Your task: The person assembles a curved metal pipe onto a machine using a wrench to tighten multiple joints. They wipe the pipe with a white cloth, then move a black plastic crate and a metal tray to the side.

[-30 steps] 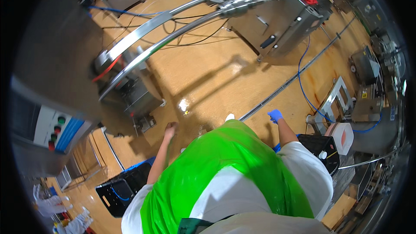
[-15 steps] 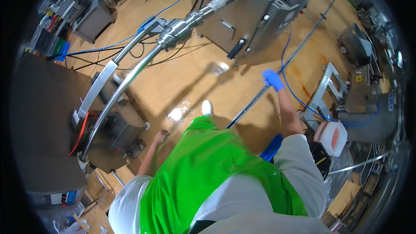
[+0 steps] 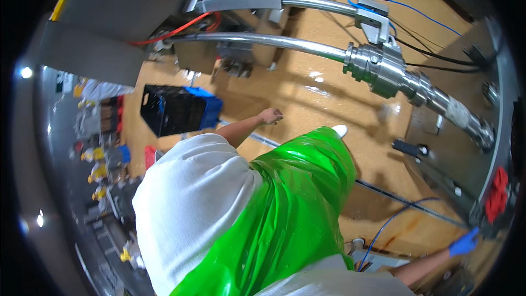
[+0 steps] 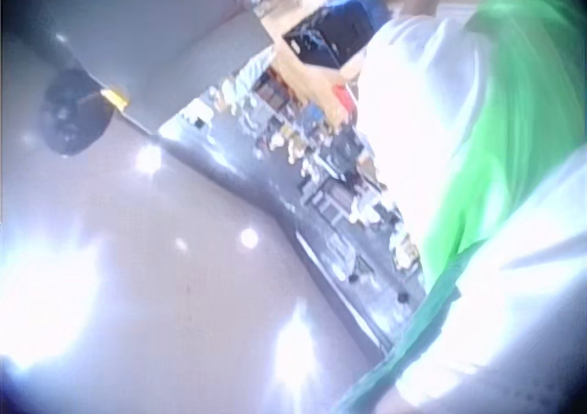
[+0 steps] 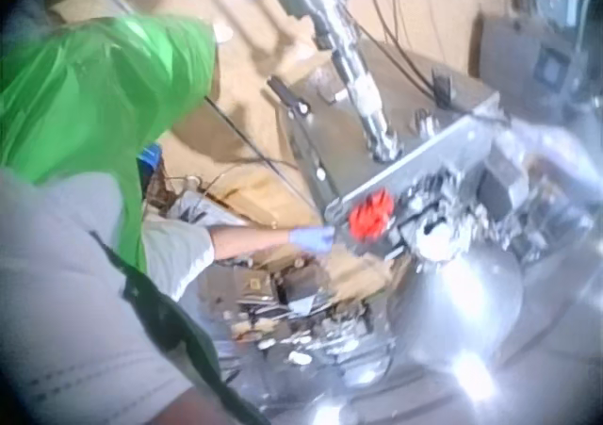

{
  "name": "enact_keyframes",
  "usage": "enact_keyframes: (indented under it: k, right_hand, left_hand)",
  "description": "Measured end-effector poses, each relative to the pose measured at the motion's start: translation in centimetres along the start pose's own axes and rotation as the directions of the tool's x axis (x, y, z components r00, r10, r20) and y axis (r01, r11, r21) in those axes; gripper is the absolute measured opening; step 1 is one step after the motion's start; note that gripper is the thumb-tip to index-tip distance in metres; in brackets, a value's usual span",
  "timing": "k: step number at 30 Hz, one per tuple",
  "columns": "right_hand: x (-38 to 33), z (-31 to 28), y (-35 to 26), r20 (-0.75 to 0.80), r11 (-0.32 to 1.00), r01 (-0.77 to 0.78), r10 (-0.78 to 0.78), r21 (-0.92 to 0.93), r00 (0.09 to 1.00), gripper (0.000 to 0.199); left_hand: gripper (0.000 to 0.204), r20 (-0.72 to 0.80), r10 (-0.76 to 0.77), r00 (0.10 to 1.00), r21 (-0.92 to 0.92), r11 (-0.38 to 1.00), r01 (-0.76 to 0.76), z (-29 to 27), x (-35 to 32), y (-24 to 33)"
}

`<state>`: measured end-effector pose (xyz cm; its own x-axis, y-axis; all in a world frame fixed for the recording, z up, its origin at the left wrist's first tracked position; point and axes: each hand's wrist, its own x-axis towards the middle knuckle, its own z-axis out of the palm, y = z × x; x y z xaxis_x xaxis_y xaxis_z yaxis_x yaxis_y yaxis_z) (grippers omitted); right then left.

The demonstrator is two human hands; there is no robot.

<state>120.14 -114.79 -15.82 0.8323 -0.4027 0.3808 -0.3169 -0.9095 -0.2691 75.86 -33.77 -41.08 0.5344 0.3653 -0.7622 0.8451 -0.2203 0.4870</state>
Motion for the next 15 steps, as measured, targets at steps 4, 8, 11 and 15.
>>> enact_keyframes:
  k: [4,8,11,15]
  right_hand:
    - [3.5,5.9,3.3,-0.040,0.985,0.161,-0.164,-0.063,0.986,0.052]
    - [2.4,12.7,3.9,0.194,0.969,0.220,-0.238,0.109,0.952,0.051]
    - [1.8,16.0,3.4,0.296,0.957,0.219,-0.269,0.192,0.916,0.051]
    - [1.6,19.2,3.4,0.386,0.946,0.208,-0.294,0.250,0.874,0.050]
  left_hand:
    - [0.034,-0.042,-0.211,0.977,-0.027,0.977,0.210,3.0,-4.6,0.8]
    - [0.034,-0.086,-0.428,0.900,0.016,0.902,0.431,6.3,-8.6,-0.9]
    - [0.034,-0.024,-0.527,0.849,0.131,0.841,0.526,10.4,-12.1,-2.3]
    - [0.037,0.077,-0.606,0.792,0.116,0.794,0.597,17.4,-14.1,-3.8]
